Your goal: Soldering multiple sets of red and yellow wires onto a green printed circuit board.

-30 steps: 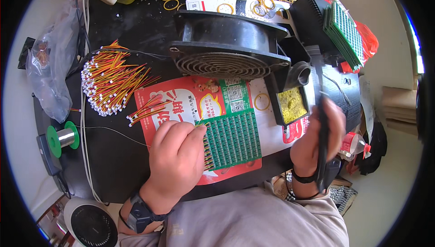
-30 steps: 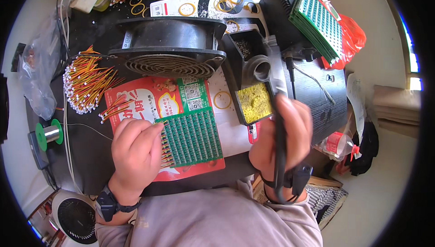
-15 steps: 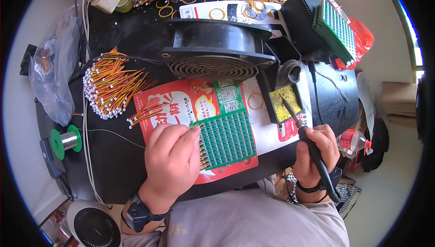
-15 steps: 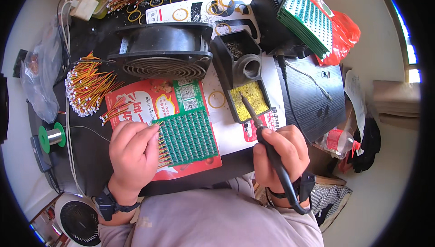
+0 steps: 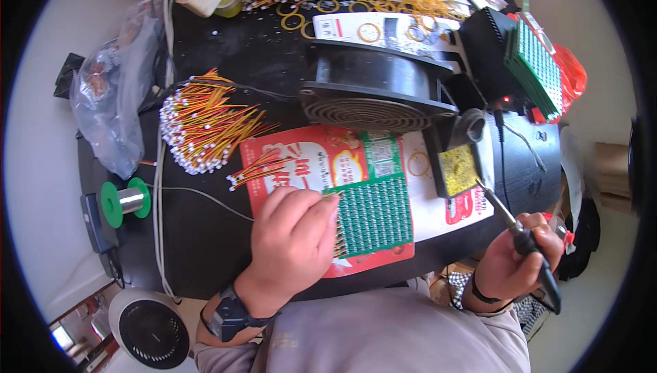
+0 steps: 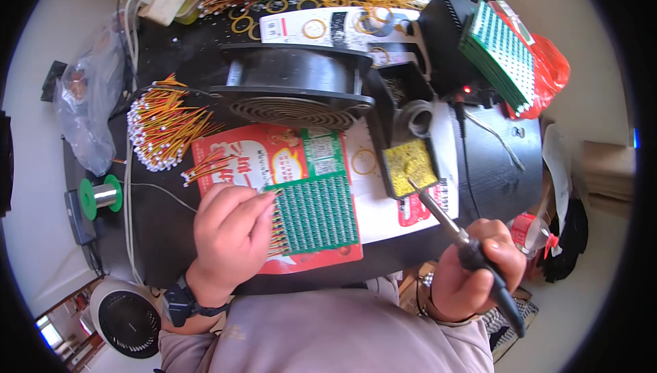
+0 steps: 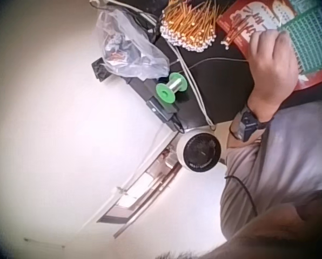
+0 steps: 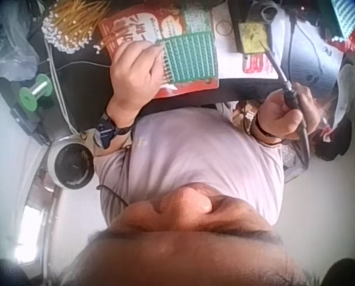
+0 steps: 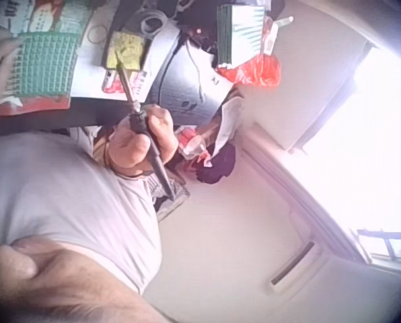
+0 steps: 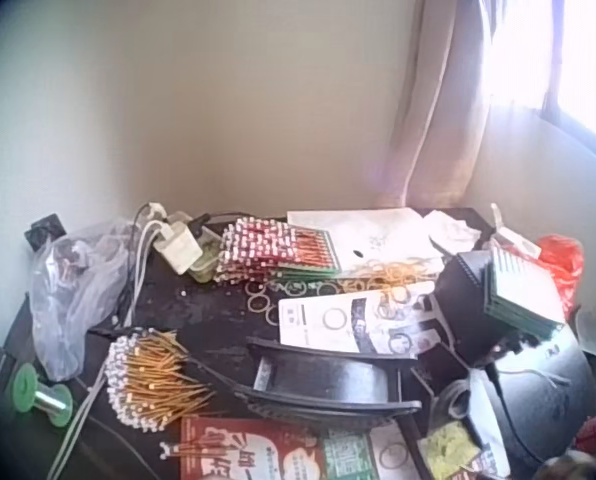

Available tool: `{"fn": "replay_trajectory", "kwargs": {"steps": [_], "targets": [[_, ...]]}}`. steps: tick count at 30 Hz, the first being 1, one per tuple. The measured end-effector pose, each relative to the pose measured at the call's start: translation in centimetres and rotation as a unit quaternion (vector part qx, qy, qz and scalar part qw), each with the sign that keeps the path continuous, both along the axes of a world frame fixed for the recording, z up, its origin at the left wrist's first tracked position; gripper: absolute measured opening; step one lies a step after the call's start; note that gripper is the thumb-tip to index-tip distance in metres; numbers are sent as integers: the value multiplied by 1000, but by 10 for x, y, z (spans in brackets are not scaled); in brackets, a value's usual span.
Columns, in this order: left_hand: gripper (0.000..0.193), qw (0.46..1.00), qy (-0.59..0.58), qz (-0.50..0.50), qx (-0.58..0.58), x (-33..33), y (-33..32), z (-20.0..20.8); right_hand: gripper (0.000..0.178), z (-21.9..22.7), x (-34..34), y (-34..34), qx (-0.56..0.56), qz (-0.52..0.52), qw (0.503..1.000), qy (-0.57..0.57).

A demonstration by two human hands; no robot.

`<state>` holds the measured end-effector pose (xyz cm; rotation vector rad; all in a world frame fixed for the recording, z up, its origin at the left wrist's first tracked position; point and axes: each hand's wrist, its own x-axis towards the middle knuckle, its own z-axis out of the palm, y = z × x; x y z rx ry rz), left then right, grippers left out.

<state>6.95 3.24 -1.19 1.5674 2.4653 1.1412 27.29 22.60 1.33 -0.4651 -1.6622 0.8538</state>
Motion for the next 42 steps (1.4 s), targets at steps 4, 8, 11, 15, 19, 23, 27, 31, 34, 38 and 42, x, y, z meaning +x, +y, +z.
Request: {"fn": "replay_trajectory", "kwargs": {"steps": [4,8,11,15,19,23,27,31,34,38,42], "targets": [[20,999,17,13,46,0,-8,16,38,-1,-27,-9,-15,114,991,73],[16,999,11,36,34,-2,-40,38,34,-17,-44,-11,33,193,980,42],[22,983,64,142,-98,-8,-73,40,31,-19,-35,-4,39,264,963,-41],[14,944,-100,288,-128,-13,-96,15,30,-18,-34,-6,31,260,963,-64],[1,958,-148,224,-100,-21,-86,17,31,-19,-32,-2,43,287,956,-45],[2,966,-102,214,-108,-33,-62,40,31,-20,-27,-5,45,277,958,-65],[14,973,3,200,-115,-57,-44,32,35,-20,-32,-13,16,247,967,-56],[21,976,60,161,-131,-58,-42,17,35,-18,-33,-13,18,242,968,-68],[20,975,50,176,-125,-56,-43,9,37,-19,-32,-13,25,244,967,-72],[23,969,26,193,-150,-54,-44,15,37,-24,-33,-11,24,243,968,-54],[34,961,86,192,-178,-54,-54,15,30,-21,-34,-2,47,285,955,-68]]}}
